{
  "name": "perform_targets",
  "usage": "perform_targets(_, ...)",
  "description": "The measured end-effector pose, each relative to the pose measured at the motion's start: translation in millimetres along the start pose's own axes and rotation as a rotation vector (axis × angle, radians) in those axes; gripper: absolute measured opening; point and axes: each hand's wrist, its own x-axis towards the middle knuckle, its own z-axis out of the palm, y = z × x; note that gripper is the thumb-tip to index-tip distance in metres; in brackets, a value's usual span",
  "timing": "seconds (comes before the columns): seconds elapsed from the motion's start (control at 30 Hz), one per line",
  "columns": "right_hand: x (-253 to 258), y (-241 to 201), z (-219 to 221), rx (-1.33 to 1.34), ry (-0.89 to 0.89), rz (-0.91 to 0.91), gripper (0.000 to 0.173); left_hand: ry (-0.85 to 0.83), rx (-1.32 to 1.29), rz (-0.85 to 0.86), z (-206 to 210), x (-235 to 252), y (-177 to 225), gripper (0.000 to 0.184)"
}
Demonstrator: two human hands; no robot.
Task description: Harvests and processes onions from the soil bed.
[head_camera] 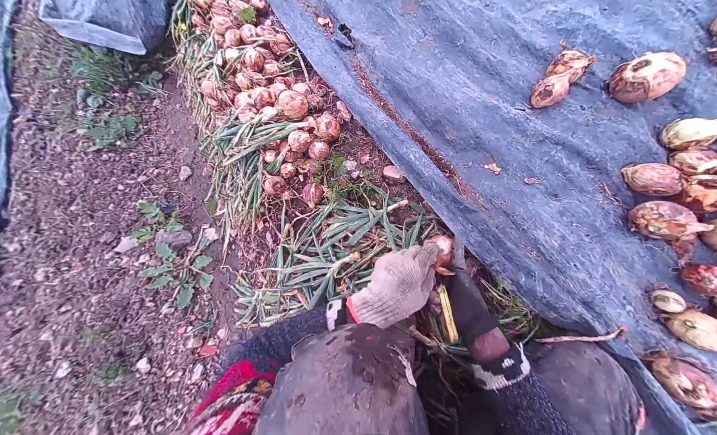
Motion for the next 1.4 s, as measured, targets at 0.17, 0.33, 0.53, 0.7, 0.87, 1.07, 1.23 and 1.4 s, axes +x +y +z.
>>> perform_targets(0.17, -26, -21, 5, 0.188, -0.262, -0.182, 0.076, 0.294, -0.004, 0.071, -24, 25, -26, 0.026)
perform_targets(0.33, -108, -84, -12, -0.142, -0.256, -1.262, 0.055, 0.141, 0.317, -0.655, -113, 19, -155, 0.027)
perform_targets(0.53, -53, -61, -17, -0.441, 0.296, -0.758, 0.044, 0.383, 0.323, -0.81, -87, 14, -239, 0.058)
perform_targets(0.7, -17, -32, -11, -0.789, 0.368, -0.568, 0.041, 0.39, -0.166, -0.931, -17, 74, -315, 0.085)
perform_targets(0.87, 2, -22, -5, -1.09, 0.451, -0.609, 0.055, 0.581, -0.199, -0.605, -18, 71, -271, 0.077)
perform_targets(1.07, 17, -4, 9, -1.087, 0.293, -0.708, 0.077, 0.151, -0.883, -0.036, -38, 24, -130, 0.08)
perform_targets(1.23, 10, 2, 9, -0.771, 0.171, -0.802, 0.047, -0.234, -0.887, 0.108, -18, 11, -70, 0.066)
perform_targets(1.4, 16, 6, 4, -0.819, 0.184, -0.75, 0.035, -0.104, -0.468, 0.039, -14, 1, -66, 0.067)
